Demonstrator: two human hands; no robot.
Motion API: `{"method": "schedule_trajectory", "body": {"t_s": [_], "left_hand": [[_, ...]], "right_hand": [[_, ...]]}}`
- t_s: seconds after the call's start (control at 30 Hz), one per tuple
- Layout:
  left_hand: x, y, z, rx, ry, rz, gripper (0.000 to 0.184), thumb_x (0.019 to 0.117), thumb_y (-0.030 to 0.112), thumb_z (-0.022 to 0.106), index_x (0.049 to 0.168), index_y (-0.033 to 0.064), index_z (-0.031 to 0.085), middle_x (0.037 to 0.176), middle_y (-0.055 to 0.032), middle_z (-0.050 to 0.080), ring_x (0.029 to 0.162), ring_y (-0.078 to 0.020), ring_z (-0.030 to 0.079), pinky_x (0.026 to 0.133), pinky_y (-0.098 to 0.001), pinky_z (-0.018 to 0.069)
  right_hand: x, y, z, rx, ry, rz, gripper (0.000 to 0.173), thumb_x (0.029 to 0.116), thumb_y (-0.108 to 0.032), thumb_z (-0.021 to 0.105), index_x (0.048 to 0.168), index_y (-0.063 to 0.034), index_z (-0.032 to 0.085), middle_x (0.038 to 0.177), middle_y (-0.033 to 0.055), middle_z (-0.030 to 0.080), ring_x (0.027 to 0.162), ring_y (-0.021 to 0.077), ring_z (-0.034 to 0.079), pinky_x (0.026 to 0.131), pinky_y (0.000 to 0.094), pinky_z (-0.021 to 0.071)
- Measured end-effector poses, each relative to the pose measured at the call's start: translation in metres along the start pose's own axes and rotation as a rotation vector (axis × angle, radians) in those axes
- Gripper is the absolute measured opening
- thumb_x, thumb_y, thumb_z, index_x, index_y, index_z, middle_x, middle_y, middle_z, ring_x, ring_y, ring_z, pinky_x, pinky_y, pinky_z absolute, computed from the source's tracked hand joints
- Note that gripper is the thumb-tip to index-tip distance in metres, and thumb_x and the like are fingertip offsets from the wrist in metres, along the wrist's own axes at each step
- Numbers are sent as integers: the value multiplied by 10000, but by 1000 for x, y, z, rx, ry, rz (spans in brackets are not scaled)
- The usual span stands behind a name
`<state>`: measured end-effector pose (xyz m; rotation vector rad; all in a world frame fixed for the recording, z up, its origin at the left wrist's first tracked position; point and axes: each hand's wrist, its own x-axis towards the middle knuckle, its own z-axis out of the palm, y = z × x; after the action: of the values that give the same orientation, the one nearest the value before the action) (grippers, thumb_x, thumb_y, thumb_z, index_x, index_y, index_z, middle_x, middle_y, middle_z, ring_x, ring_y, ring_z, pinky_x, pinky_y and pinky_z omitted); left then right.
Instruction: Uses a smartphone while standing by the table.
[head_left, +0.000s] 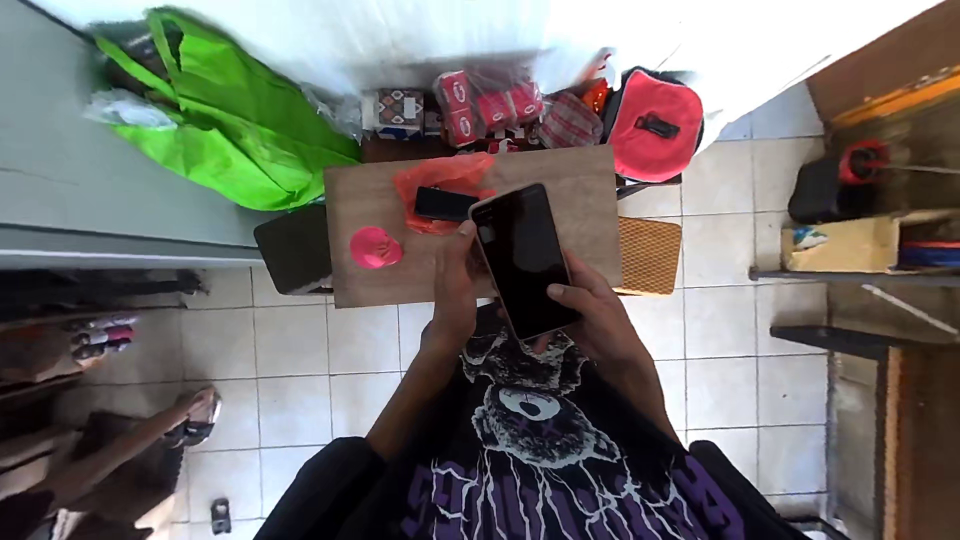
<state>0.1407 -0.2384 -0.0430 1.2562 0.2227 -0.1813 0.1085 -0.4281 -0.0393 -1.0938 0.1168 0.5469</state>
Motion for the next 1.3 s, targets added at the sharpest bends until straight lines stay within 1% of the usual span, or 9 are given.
{"method": "schedule_trajectory", "body": {"t_s": [0.23,0.33,0.43,0.6,0.73,0.87,1.13,1.23,1.3], "left_hand": [[-4,6,-3,10,13,1,511,1088,533,243,1087,230,655,972,78,702,890,-37,672,770,-255,575],[6,1,-2,-33,5,12,488,1084,443,253,1032,169,654,941,31,708,890,-79,679,794,-299,583],[8,1,-1,-20,-21,-16,482,1087,471,305,1108,167,678,998,31,719,942,-79,685,837,-311,585],[17,1,3,-8,-154,65,328,1101,279,362,1136,95,631,999,5,708,948,-83,686,855,-289,588],[20,1,3,-33,-205,68,288,1095,227,369,1127,86,618,993,1,700,925,-80,683,824,-266,590],[25,2,-1,-44,-240,65,275,1098,229,365,1107,84,598,1007,-22,683,954,-106,674,866,-304,581],[27,5,-25,-11,-292,30,288,1098,273,357,1084,103,589,974,-5,677,915,-90,674,813,-284,588],[20,4,-39,40,-311,-41,333,1100,373,374,1145,148,616,1021,33,682,945,-56,664,820,-254,576],[22,-1,-50,50,-337,-100,380,1099,401,375,1213,143,630,1056,28,694,971,-65,665,849,-268,569]], "right_hand": [[2,-1,3,10,-100,1,499,1023,-125,459,1513,-196,393,1215,209,674,902,335,749,546,421,645],[0,0,3,18,-90,-16,510,1027,-138,451,1529,-195,376,1224,207,672,906,330,748,538,421,643],[-2,0,4,36,-53,-24,518,1029,-147,462,1535,-203,366,1232,203,674,906,330,752,537,418,643],[-5,4,6,42,-4,-53,520,1024,-141,459,1531,-193,355,1232,191,670,898,319,750,527,419,641],[-8,4,10,35,26,-60,504,1026,-135,442,1520,-189,360,1229,195,668,902,324,750,527,421,640],[-6,5,14,50,25,-68,521,1017,-117,481,1517,-198,358,1238,191,662,928,330,746,559,437,649],[-4,15,36,122,62,-58,549,1016,-114,456,1542,-200,325,1239,205,650,903,333,745,535,437,642],[-5,26,52,190,130,-36,530,1021,-139,445,1533,-218,331,1229,194,655,891,327,747,524,431,637],[-5,33,61,223,164,-26,570,1002,-111,474,1538,-223,314,1247,197,651,928,347,745,577,465,653]]}}
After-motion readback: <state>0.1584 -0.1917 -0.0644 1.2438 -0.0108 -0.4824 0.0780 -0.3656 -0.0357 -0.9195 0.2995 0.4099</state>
